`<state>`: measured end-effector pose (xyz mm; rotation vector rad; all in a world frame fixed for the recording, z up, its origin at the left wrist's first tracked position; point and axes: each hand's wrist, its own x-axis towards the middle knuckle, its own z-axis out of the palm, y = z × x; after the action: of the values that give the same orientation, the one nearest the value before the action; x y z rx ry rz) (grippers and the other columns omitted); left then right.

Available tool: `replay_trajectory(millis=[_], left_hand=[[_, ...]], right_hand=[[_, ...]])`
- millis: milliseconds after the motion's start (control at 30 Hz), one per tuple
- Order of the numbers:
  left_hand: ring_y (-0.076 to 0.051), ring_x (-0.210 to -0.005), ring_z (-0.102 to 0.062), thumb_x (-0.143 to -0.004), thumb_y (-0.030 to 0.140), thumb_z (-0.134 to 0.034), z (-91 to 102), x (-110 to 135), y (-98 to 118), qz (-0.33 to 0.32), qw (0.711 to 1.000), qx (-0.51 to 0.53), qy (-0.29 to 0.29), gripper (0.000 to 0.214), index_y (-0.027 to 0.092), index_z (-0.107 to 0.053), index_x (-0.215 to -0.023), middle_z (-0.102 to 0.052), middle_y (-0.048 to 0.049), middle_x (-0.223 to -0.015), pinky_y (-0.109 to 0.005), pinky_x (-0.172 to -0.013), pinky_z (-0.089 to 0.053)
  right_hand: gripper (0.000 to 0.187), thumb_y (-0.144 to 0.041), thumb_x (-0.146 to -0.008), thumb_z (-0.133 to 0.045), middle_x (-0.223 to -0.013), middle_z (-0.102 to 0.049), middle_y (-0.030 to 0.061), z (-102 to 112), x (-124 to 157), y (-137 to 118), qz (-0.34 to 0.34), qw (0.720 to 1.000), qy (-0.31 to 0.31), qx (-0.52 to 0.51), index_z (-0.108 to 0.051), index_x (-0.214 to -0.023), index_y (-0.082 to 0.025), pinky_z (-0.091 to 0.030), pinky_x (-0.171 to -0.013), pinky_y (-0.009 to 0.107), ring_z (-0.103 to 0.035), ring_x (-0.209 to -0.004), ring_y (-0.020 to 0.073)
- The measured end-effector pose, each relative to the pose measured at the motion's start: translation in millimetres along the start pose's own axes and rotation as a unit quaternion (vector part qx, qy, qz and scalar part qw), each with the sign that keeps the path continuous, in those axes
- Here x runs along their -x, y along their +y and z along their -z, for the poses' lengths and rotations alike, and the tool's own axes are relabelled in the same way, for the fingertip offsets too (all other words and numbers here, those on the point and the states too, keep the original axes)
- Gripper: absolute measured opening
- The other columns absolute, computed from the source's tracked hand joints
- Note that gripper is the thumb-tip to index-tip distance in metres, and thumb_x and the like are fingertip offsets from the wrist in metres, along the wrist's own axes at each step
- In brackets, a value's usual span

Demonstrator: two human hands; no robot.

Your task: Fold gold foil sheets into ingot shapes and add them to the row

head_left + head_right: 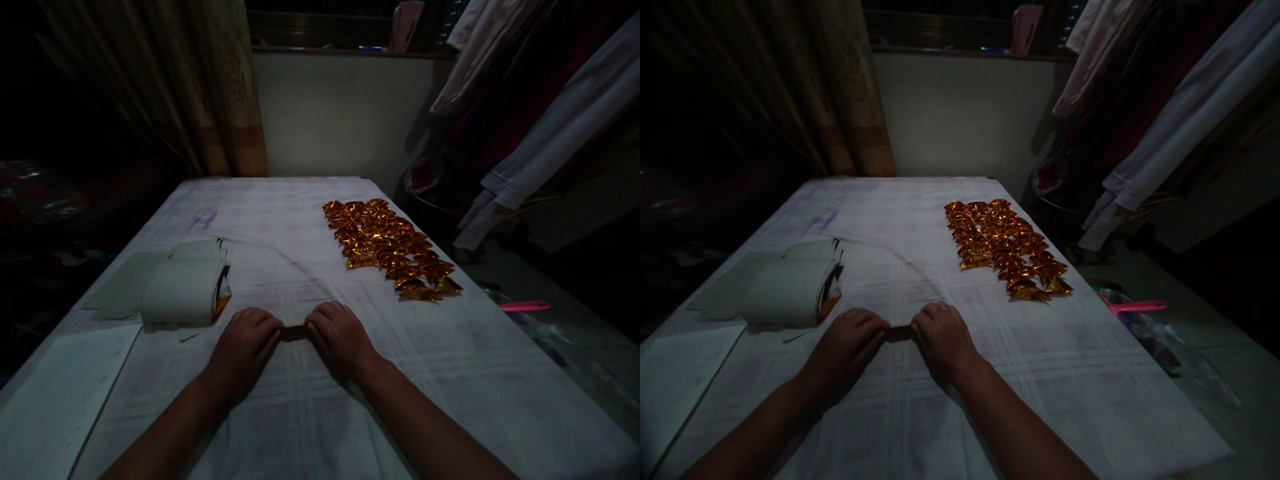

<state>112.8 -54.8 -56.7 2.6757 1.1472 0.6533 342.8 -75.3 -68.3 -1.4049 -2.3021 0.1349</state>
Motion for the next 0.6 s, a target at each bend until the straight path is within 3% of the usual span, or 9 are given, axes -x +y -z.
replay_trajectory(millis=[200, 600], left_hand=[[-0.022, -0.079, -0.058, -0.101, 0.032, -0.049, 0.0, -1, 1, 0.048, 0.998, 0.037, -0.005, 0.027, 0.021, -0.068, -0.087, -0.065, -0.0029, -0.079, -0.040, -0.081, -0.042], [-0.025, -0.082, -0.060, -0.101, 0.029, -0.046, -3.1, -4, 12, 0.078, 0.996, -0.041, 0.011, 0.019, 0.020, -0.061, -0.096, -0.068, -0.0051, -0.086, -0.041, -0.081, -0.042]], right_hand=[[0.025, -0.026, -0.102, -0.048, -0.088, -0.065, 0.0059, -5, -2, 0, -0.029, 0.999, -0.001, 0.019, -0.067, -0.088, -0.020, -0.037, -0.077, 0.034, -0.054, -0.085, 0.0211], [0.007, -0.024, -0.093, -0.064, -0.084, -0.068, 0.0029, -5, -11, -4, -0.119, 0.993, -0.009, -0.013, -0.062, -0.087, -0.021, -0.035, -0.073, 0.031, -0.058, -0.081, 0.0210]])
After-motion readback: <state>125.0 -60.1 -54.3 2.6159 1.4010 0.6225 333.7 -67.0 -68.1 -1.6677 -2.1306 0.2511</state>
